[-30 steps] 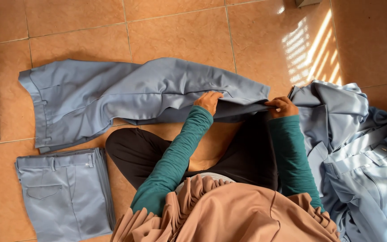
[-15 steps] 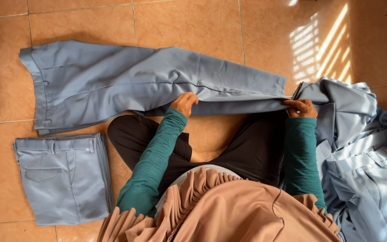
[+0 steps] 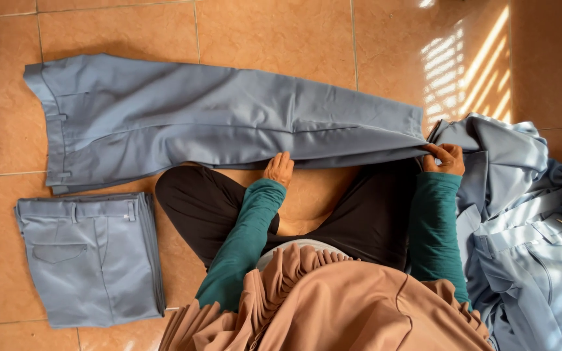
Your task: The person sits on a tiled floor and folds several pairs of light blue trousers by hand. They smooth out each pair, fold the legs together, and then fold the garment into a compact rectangle, stacking the finished items to the side.
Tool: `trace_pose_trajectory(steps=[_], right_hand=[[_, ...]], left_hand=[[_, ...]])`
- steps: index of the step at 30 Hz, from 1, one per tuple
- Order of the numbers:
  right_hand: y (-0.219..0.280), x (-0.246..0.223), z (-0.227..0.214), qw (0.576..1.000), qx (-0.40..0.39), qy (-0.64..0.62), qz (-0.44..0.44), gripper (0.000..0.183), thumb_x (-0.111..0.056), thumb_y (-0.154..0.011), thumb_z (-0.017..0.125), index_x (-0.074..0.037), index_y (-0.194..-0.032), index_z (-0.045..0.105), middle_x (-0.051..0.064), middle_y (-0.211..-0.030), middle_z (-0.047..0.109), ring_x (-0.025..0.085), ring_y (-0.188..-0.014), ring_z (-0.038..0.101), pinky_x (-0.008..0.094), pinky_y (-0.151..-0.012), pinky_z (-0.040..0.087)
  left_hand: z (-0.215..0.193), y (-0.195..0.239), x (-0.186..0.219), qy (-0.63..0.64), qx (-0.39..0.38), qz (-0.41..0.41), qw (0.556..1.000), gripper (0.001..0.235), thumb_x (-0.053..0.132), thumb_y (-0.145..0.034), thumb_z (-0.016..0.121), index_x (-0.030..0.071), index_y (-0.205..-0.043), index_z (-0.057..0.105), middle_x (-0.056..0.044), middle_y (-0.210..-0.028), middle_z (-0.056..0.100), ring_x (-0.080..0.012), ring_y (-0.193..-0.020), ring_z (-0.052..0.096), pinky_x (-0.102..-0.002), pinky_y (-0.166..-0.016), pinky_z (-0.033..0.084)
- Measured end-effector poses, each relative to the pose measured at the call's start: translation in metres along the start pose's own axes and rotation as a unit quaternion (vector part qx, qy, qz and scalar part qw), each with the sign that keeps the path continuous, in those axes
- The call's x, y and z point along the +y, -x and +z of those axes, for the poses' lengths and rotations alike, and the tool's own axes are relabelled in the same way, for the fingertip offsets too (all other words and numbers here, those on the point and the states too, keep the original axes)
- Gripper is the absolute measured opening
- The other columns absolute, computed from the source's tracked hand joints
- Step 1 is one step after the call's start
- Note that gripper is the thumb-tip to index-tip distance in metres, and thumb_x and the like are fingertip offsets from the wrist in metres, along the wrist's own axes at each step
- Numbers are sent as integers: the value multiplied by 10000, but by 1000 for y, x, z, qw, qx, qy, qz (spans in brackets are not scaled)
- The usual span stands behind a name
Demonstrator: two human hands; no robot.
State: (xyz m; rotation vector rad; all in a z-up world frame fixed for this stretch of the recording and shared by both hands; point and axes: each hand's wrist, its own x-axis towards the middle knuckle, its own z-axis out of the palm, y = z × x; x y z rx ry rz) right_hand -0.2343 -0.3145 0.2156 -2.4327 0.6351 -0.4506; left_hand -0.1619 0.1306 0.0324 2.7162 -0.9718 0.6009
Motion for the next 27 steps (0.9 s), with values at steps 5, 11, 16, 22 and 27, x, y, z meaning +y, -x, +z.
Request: trace_pose_trajectory(steps=[5, 11, 16, 22, 27], right_hand=[[-11, -21, -21, 998, 20, -55, -21, 302, -42, -810, 726, -207, -1037, 839, 28, -977, 592, 201, -929, 623, 344, -907, 522], [-24, -68, -45, 988, 26, -143, -52, 291, -11, -799, 769, -152, -1043, 845, 50, -967, 574, 169, -903, 590, 325, -943, 518], [-30, -122, -70, 998, 16, -67, -16, 278, -123, -865, 728, -237, -1101, 822, -65, -1001, 556, 97, -974, 562, 217, -801, 469], [-40, -131, -78, 994, 29, -96, -50, 278, -67, -871, 724, -175, -1109, 818, -35, -1008, 538, 125, -1002, 573, 241, -972, 503], [-44, -126, -79, 995, 35, -83, -44, 280, -95, -847, 713, -190, -1088, 818, -50, -1024, 561, 118, -1017, 593, 234, -996, 509]], left_hand=[[-50, -29, -16, 29, 118, -60, 991, 96, 220, -898, 614, 236, -989, 640, -4, -1019, 615, -198, -970, 649, -303, -746, 547], [-72, -33, -31, 13, 99, -86, 991, 103, 213, -879, 619, 269, -966, 619, 53, -1011, 603, -140, -988, 653, -232, -697, 583], [-99, -38, -13, 57, -6, -134, 989, 221, 113, -752, 739, 128, -922, 599, -37, -946, 513, -232, -834, 530, -341, -459, 479], [-85, -35, 8, 14, -89, -185, 979, 372, 288, -709, 892, 67, -912, 673, -131, -1427, 477, -328, -1267, 521, -428, -702, 594], [-65, -38, 23, -82, -42, -220, 971, 129, 124, -848, 685, 148, -722, 698, -70, -1443, 546, -315, -1268, 570, -344, -565, 534]])
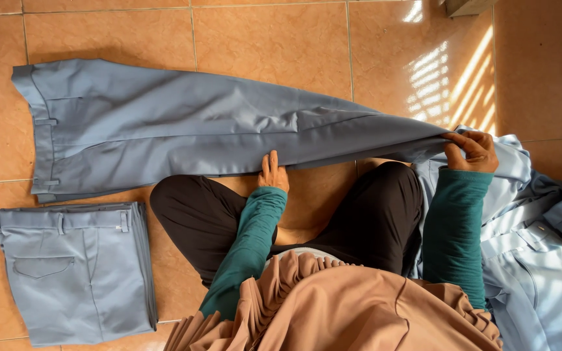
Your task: The person sits on a tiled floor and folds several pairs of light blue trousers by hand. They smooth out each pair, fold the legs together, and then fold the garment into a compact rectangle, stacking the finished items to the side.
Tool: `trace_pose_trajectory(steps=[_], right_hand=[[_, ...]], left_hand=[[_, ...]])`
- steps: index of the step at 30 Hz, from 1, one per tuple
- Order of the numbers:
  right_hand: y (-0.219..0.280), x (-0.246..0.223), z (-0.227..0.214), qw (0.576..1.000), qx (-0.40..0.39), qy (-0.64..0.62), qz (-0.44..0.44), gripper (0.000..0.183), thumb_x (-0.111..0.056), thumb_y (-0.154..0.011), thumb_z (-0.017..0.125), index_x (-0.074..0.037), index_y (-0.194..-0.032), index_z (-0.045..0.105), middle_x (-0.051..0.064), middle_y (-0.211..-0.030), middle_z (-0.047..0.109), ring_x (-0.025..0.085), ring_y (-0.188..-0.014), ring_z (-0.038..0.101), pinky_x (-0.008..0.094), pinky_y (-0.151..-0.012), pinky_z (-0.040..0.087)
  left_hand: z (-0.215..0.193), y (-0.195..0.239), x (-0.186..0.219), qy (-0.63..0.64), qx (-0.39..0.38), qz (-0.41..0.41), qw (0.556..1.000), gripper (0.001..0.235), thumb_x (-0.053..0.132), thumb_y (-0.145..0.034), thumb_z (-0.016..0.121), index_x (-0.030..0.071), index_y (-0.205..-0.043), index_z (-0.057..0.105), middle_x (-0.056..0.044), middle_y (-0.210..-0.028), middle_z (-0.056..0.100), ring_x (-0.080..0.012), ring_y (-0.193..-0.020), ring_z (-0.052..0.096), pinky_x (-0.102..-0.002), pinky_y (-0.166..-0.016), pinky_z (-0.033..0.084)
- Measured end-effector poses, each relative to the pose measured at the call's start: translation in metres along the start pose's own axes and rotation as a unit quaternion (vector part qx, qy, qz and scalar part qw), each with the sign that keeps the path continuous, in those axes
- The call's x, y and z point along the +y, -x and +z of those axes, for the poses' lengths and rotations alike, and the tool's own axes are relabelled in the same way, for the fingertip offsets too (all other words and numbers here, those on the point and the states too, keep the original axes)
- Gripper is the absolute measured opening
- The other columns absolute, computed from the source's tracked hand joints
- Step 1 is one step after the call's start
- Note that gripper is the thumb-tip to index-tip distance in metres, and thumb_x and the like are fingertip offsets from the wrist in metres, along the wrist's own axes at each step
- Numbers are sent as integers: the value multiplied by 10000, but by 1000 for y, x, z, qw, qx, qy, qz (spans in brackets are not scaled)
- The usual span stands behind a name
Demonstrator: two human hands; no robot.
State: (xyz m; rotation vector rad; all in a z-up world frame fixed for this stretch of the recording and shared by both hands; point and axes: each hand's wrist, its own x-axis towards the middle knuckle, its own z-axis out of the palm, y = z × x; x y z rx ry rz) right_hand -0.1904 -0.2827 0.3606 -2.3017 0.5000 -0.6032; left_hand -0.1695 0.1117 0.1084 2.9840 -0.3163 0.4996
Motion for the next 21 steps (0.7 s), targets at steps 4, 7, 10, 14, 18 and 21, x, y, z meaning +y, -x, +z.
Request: trace_pose_trajectory(steps=[4, 7, 10, 14, 18, 21], right_hand=[[-5, 1, -6, 1000, 0, -3, 9, 274, -82, -868, 729, -192, -1102, 818, -49, -1017, 558, 98, -964, 579, 207, -925, 507], [-13, 15, -8, 1000, -1, -5, 9, 283, -75, -872, 758, -196, -1122, 816, -50, -1011, 559, 93, -949, 575, 196, -904, 492], [-22, 31, -1, 1000, -23, 0, -7, 284, -103, -884, 807, -210, -1147, 803, -40, -1044, 578, 100, -1013, 595, 203, -964, 493], [-50, 78, 40, 996, -74, 28, -42, 319, -110, -885, 839, -257, -1163, 792, -43, -1061, 617, 132, -995, 648, 219, -993, 513], [-88, 79, 96, 999, -51, 13, -7, 413, -10, -893, 764, -52, -1292, 668, 172, -905, 669, 375, -875, 659, 490, -878, 502], [-123, 43, 113, 998, -57, -11, 16, 561, 13, -877, 688, -311, -1331, 631, -25, -781, 618, 217, -773, 645, 358, -883, 530]], left_hand=[[4, 0, -20, 100, -32, -25, 994, 127, 48, -850, 582, 103, -882, 691, -58, -1383, 535, -290, -1275, 560, -421, -566, 584], [-43, -24, -47, 198, 11, -15, 980, 203, 0, -854, 553, 107, -965, 686, -51, -1234, 583, -283, -1090, 610, -446, -615, 583], [-75, -46, -84, 223, 47, 34, 973, 287, -13, -845, 563, 157, -1032, 700, -23, -1132, 645, -245, -943, 662, -375, -629, 574], [-77, -88, -124, 278, -98, 57, 954, 305, 112, -885, 515, 142, -1181, 579, -127, -965, 691, -340, -905, 655, -454, -779, 545], [-75, -143, -150, 246, -251, 108, 930, 661, 433, -956, 653, 235, -1478, 299, -182, -1161, 640, -398, -1121, 652, -526, -962, 543], [-26, -184, -180, 69, -219, 39, 972, 529, 409, -932, 690, 414, -1393, 431, -32, -1113, 632, -272, -1031, 686, -444, -877, 613]])
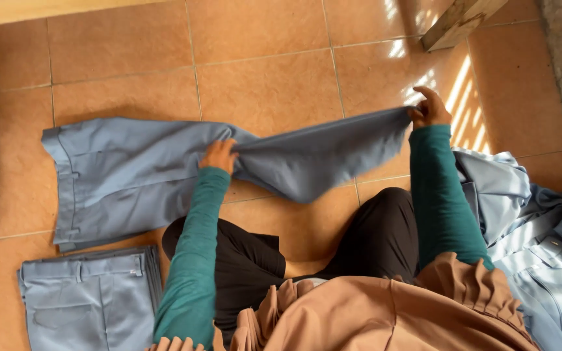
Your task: The person sits on a tiled floor and folds several pairs of light blue trousers by hand. They smooth out each pair, fold the legs together, and then fold the garment into a compact rectangle, stacking the finished items to the side.
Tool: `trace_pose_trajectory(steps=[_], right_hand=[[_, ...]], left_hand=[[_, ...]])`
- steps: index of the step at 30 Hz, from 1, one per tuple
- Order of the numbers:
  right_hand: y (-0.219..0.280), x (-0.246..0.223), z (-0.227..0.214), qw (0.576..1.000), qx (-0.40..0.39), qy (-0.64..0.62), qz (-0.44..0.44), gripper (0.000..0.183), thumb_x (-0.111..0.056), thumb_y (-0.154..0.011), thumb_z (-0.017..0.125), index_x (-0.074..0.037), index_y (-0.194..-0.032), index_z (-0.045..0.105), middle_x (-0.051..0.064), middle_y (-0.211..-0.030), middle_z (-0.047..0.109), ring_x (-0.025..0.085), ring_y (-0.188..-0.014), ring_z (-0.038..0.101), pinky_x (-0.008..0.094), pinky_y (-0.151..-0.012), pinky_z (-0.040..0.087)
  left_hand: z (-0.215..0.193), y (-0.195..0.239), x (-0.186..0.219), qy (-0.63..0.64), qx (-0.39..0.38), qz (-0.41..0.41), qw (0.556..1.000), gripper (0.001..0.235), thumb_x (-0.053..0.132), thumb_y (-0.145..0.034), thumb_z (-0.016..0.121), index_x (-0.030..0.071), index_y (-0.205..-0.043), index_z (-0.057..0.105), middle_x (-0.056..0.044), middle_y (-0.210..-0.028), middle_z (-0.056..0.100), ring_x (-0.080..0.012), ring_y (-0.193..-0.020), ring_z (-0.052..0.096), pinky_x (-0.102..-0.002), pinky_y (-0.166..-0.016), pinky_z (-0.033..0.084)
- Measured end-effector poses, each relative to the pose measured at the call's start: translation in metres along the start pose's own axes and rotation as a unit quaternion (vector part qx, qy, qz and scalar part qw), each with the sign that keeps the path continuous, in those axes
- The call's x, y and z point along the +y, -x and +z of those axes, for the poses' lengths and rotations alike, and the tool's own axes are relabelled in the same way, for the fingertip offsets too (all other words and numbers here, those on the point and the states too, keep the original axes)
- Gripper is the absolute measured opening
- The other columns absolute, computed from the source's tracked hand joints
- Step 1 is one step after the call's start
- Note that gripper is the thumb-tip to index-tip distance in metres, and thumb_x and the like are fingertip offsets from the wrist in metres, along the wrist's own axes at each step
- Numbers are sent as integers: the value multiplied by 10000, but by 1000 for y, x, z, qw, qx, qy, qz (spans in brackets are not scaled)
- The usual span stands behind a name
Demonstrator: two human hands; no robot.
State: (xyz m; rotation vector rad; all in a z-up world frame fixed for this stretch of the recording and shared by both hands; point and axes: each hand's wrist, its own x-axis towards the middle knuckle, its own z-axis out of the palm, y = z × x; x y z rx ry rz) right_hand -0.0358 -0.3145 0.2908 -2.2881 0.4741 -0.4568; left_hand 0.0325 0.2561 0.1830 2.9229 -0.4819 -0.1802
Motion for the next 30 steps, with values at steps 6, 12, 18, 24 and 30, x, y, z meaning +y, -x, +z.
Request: trace_pose_trajectory(steps=[6, 12, 18, 24, 30], right_hand=[[-31, -101, -23, 969, 143, -22, -200, 338, 141, -846, 831, -138, -1038, 826, 49, -982, 592, 289, -913, 681, 383, -884, 599], [1, 25, 0, 962, 138, -187, -140, 307, 265, -858, 766, -32, -929, 796, 87, -1021, 475, 236, -986, 561, 398, -967, 588], [55, 265, 51, 945, -179, 147, 232, 622, 54, -854, 508, -448, -1101, 781, -9, -977, 755, 265, -1042, 696, 355, -1007, 517], [82, 225, 43, 902, -194, 113, 370, 355, -313, -971, 528, -541, -1158, 724, 70, -1163, 733, 303, -1144, 655, 422, -1089, 465], [58, 322, 98, 881, -162, 41, 443, 1046, -457, -662, 971, -151, -1527, 469, 235, -1490, 516, 408, -1390, 465, 558, -1187, 350]], left_hand=[[-107, -20, -14, -6, 358, -60, 932, 597, 167, -757, 848, 412, -1254, 625, 69, -1065, 510, -172, -1067, 616, -358, -897, 601], [-29, 29, 7, -136, 412, 109, 894, 299, 164, -1028, 487, 390, -1094, 671, 0, -886, 497, -208, -672, 506, -356, -574, 409], [146, 76, 30, -87, 256, 183, 945, 35, 284, -945, 620, 309, -939, 598, -46, -840, 439, -290, -683, 455, -449, -621, 328], [97, 83, 73, -68, -234, 9, 970, 706, 212, -912, 709, 385, -1456, 294, -61, -1198, 533, -292, -1055, 651, -417, -870, 497], [116, 78, 96, 134, -301, -61, 942, 708, 478, -864, 739, 446, -1478, 387, 21, -1080, 611, -229, -1100, 671, -448, -976, 528]])
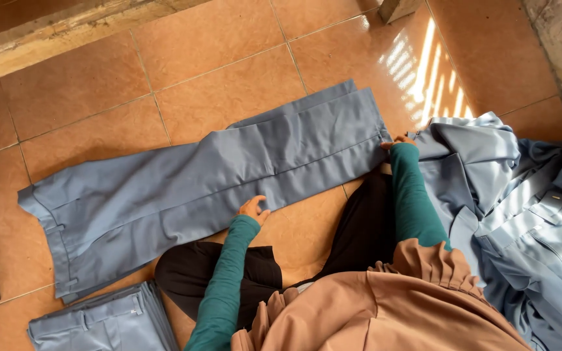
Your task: The person sits on a tiled floor and folds several pairs of light blue trousers by hand. They smooth out each pair, fold the legs together, and then fold the garment into a compact rectangle, stacking the finished items to the side.
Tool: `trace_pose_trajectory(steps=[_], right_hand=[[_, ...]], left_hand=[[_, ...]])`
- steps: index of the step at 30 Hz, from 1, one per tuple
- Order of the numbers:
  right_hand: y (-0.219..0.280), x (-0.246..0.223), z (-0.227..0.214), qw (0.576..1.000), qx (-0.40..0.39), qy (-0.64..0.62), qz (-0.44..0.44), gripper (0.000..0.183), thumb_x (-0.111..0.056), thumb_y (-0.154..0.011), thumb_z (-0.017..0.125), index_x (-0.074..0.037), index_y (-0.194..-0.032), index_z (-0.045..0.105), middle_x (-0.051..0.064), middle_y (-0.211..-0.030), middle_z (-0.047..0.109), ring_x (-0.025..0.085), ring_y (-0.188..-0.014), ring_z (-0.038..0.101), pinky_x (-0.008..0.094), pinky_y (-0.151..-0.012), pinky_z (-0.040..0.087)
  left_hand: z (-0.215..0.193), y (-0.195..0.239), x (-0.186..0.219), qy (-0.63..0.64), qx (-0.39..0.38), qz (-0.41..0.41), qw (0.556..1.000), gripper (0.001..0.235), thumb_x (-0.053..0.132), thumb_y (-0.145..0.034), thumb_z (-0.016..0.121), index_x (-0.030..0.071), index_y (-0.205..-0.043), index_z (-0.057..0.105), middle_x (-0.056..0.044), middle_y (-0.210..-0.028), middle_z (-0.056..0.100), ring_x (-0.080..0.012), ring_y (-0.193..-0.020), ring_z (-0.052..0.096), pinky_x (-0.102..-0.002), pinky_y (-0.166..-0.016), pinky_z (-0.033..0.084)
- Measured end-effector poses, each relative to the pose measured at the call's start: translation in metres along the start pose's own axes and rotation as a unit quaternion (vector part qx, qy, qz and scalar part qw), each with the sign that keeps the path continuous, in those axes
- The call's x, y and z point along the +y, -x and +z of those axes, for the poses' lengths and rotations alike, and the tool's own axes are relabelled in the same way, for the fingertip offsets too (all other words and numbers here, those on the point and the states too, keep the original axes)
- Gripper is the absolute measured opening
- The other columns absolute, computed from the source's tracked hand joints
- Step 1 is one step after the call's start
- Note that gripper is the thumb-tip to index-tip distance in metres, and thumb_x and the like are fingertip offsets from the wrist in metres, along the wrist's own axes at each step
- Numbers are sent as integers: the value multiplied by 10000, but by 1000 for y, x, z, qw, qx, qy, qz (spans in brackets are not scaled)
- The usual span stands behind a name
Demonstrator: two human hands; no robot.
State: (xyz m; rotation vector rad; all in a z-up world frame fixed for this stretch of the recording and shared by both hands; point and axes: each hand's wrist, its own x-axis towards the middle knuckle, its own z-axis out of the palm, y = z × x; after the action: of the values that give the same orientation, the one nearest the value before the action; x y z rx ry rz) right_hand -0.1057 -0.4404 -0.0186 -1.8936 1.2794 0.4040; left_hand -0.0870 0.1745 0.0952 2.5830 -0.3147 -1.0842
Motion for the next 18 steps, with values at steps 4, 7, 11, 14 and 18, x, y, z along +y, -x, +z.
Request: trace_pose_trajectory(steps=[4, 7, 11, 14, 18], right_hand=[[87, -55, 17, 860, -117, -482, 117, 419, 13, -785, 840, 28, -1178, 697, 260, -1192, 638, 463, -1042, 667, 639, -829, 575], [187, -173, -23, 813, -206, -543, 37, 494, -17, -758, 852, 10, -1222, 685, 158, -1149, 705, 398, -1014, 701, 616, -873, 578], [350, -285, -87, 725, -312, -600, -133, 283, 106, -803, 688, 125, -1085, 685, 304, -1003, 723, 461, -870, 758, 592, -776, 658], [402, -307, -135, 713, -356, -560, -227, 788, -6, -684, 681, 63, -1454, 527, 224, -1188, 726, 358, -989, 751, 404, -874, 661], [282, -243, -97, 798, -292, -482, -213, 744, -45, -651, 687, 36, -1387, 620, 172, -1143, 738, 345, -975, 736, 398, -838, 656]], left_hand=[[22, 5, 59, 135, -9, 153, 979, 166, 373, -908, 701, 386, -1061, 764, 40, -1070, 760, -203, -1084, 705, -346, -970, 564], [60, -16, 110, 116, -31, 214, 970, 365, 396, -913, 675, 252, -1246, 707, -49, -1267, 718, -253, -1234, 644, -372, -1090, 506], [3, -23, 167, 150, 219, 99, 959, 730, 382, -885, 713, -4, -1469, 505, -245, -1478, 533, -343, -1407, 486, -451, -1258, 320], [-9, -6, 160, 167, 201, 61, 963, 767, 444, -828, 719, 24, -1439, 524, -221, -1456, 551, -325, -1386, 503, -431, -1239, 338], [-24, 11, 121, 183, 176, -19, 967, 843, 569, -713, 731, 80, -1380, 562, -174, -1411, 588, -289, -1343, 539, -389, -1201, 374]])
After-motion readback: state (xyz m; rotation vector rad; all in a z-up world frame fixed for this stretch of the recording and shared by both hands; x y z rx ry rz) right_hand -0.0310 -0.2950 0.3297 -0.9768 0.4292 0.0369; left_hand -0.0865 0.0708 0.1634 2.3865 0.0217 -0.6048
